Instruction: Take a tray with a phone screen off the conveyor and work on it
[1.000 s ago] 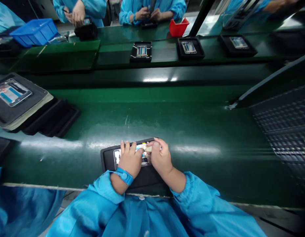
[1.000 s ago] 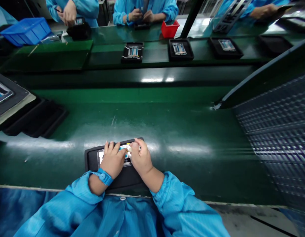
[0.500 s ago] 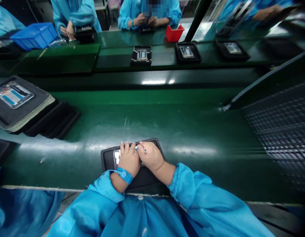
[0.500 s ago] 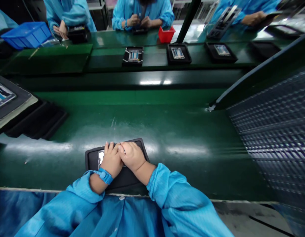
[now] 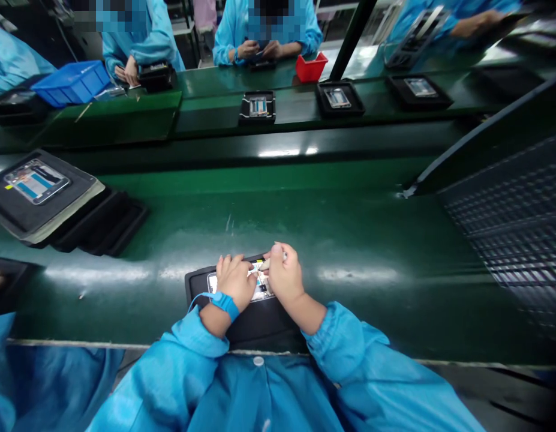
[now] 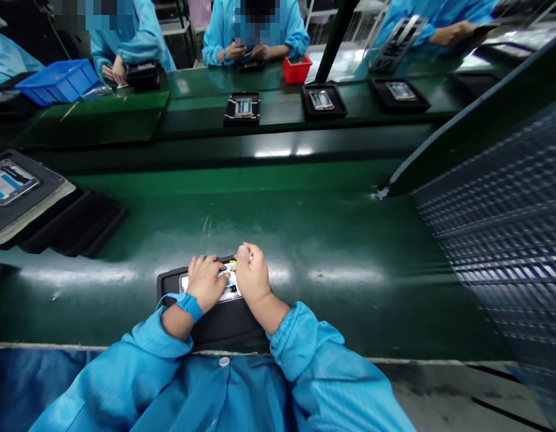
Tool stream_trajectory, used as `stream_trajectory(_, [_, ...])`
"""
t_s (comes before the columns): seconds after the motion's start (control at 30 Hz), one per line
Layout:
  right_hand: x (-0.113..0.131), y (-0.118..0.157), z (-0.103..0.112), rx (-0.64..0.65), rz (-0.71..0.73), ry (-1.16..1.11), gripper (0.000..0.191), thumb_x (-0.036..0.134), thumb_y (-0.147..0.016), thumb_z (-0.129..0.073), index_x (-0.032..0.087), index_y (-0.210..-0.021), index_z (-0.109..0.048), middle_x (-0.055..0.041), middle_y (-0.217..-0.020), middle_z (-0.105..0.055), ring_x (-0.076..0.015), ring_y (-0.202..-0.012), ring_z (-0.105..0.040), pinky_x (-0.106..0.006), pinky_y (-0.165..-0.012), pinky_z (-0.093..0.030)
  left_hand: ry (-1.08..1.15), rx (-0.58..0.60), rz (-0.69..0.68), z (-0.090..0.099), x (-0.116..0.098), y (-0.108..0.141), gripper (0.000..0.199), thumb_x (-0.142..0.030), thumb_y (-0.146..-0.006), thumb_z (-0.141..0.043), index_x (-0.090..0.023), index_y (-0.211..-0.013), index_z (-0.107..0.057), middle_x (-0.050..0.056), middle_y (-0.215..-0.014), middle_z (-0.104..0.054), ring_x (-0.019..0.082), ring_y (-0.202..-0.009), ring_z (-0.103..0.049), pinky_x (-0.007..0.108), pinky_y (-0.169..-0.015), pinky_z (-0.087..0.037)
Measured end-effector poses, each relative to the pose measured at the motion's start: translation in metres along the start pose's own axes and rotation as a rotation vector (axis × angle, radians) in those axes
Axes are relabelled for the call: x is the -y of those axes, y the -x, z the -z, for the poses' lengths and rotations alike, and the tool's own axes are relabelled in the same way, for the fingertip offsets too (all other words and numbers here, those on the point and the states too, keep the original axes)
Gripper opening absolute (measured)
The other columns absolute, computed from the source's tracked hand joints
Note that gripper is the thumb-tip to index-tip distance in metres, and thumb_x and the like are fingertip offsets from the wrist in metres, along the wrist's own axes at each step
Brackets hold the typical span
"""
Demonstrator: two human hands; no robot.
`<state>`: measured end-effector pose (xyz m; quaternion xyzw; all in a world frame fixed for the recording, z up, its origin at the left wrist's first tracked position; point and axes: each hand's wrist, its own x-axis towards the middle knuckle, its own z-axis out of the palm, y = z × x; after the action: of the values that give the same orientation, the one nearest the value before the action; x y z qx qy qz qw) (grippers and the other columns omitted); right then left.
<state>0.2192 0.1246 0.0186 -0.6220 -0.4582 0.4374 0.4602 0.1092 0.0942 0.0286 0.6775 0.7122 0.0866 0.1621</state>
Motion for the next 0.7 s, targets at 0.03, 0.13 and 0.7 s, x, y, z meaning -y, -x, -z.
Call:
stream_trajectory(0.03, [0.001,0.0,0.0,0.001,0.002,0.003,0.038,0.051,-0.076,-0.039,0.018,-0.093,-0.047,-0.0033,-0.07,-0.06,-0.0159,-0.062,-0.059,-0.029,-0.055,-0.048,0.001,0.003,0.001,-0.001,0.0,-0.001,0.018,-0.026,-0.074,-0.051,-0.022,-0.089,-0.062,0.003,-0.114,-0.052,0.029,-0.112,-0.037,0.05,-0.099,-0.019])
stream_trajectory(0.13, [0.004,-0.001,0.0,0.015,-0.022,-0.019,0.039,0.052,-0.076,-0.038,0.018,-0.093,-0.047,-0.0028,-0.07,-0.06,-0.0147,-0.056,-0.058,-0.028,-0.05,-0.048,0.028,-0.005,0.002,-0.001,-0.001,-0.003,0.018,-0.025,-0.073,-0.051,-0.024,-0.088,-0.062,0.002,-0.115,-0.051,0.028,-0.113,-0.036,0.05,-0.1,-0.017])
stream_trajectory(0.7, [0.009,-0.017,0.039,-0.161,-0.162,-0.305,0.044,0.058,-0.069,-0.045,0.018,-0.087,-0.042,0.0053,-0.054,-0.054,-0.0104,-0.035,-0.049,-0.021,-0.032,-0.038,0.331,0.038,0.577,0.055,0.102,0.028,0.055,-0.04,-0.077,-0.043,-0.011,-0.124,-0.035,0.015,-0.116,-0.049,0.023,-0.103,-0.049,0.031,-0.079,-0.043])
